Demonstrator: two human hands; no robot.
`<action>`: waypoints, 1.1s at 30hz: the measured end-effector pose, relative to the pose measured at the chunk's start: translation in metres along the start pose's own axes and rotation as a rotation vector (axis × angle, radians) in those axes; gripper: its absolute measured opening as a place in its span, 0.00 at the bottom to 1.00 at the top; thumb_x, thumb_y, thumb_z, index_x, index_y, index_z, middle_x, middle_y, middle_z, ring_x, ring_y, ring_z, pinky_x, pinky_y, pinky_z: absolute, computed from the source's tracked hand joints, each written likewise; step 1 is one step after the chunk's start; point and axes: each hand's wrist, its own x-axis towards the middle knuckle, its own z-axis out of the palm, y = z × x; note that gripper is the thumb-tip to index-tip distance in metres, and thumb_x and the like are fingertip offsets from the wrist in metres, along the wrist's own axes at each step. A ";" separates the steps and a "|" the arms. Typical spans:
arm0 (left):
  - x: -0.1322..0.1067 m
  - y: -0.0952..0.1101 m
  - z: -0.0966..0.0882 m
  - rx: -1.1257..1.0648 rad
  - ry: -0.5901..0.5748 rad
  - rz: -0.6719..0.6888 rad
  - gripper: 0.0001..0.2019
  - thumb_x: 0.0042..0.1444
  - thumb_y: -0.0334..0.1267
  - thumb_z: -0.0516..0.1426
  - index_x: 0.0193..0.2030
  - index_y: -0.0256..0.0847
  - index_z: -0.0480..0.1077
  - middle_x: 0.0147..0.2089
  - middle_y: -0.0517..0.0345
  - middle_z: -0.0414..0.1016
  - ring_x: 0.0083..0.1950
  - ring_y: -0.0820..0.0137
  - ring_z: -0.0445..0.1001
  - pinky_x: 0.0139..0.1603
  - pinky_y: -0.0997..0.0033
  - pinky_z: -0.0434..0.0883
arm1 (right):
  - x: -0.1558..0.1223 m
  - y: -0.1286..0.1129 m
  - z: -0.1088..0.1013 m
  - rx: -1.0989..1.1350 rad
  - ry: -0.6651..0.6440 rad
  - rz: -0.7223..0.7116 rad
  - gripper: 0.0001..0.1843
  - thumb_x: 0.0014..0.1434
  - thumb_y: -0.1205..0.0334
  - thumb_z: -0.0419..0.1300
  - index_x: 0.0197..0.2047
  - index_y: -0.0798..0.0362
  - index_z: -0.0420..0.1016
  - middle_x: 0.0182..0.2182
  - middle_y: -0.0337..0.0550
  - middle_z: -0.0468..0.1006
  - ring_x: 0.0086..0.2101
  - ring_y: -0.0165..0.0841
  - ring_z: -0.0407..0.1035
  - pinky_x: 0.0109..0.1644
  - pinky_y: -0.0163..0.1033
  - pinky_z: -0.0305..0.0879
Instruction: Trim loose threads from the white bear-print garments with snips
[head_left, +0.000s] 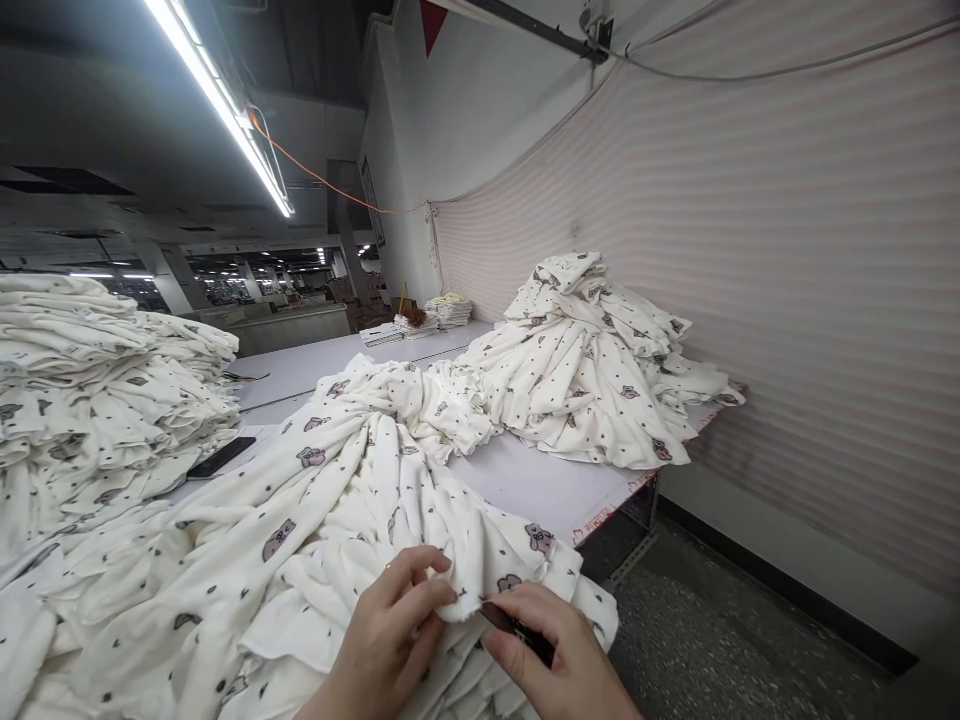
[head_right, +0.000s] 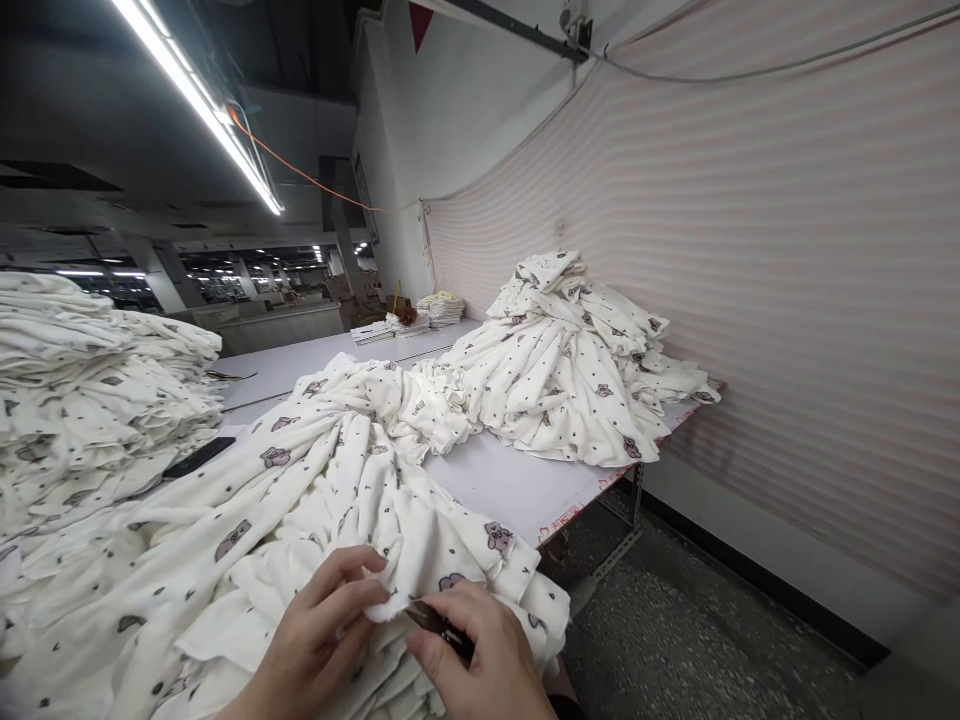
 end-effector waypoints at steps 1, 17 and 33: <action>0.000 0.000 0.000 0.007 -0.007 0.004 0.13 0.57 0.22 0.48 0.42 0.44 0.65 0.48 0.50 0.66 0.34 0.71 0.68 0.32 0.72 0.70 | 0.002 0.000 0.002 0.005 0.014 0.005 0.11 0.57 0.56 0.61 0.40 0.49 0.82 0.32 0.43 0.78 0.36 0.37 0.74 0.39 0.35 0.69; 0.009 0.006 0.000 -0.055 -0.051 -0.056 0.13 0.55 0.23 0.49 0.40 0.43 0.67 0.40 0.52 0.72 0.40 0.66 0.72 0.39 0.70 0.70 | -0.005 -0.009 0.009 -0.344 0.114 -0.049 0.13 0.61 0.59 0.55 0.44 0.44 0.78 0.31 0.42 0.79 0.31 0.37 0.74 0.26 0.32 0.64; 0.023 0.001 -0.015 -0.632 -0.241 -0.650 0.18 0.61 0.51 0.52 0.30 0.39 0.69 0.30 0.60 0.67 0.37 0.68 0.66 0.41 0.72 0.64 | 0.029 -0.006 0.044 0.031 0.240 -0.206 0.07 0.61 0.67 0.53 0.37 0.51 0.74 0.30 0.41 0.78 0.32 0.33 0.74 0.36 0.33 0.69</action>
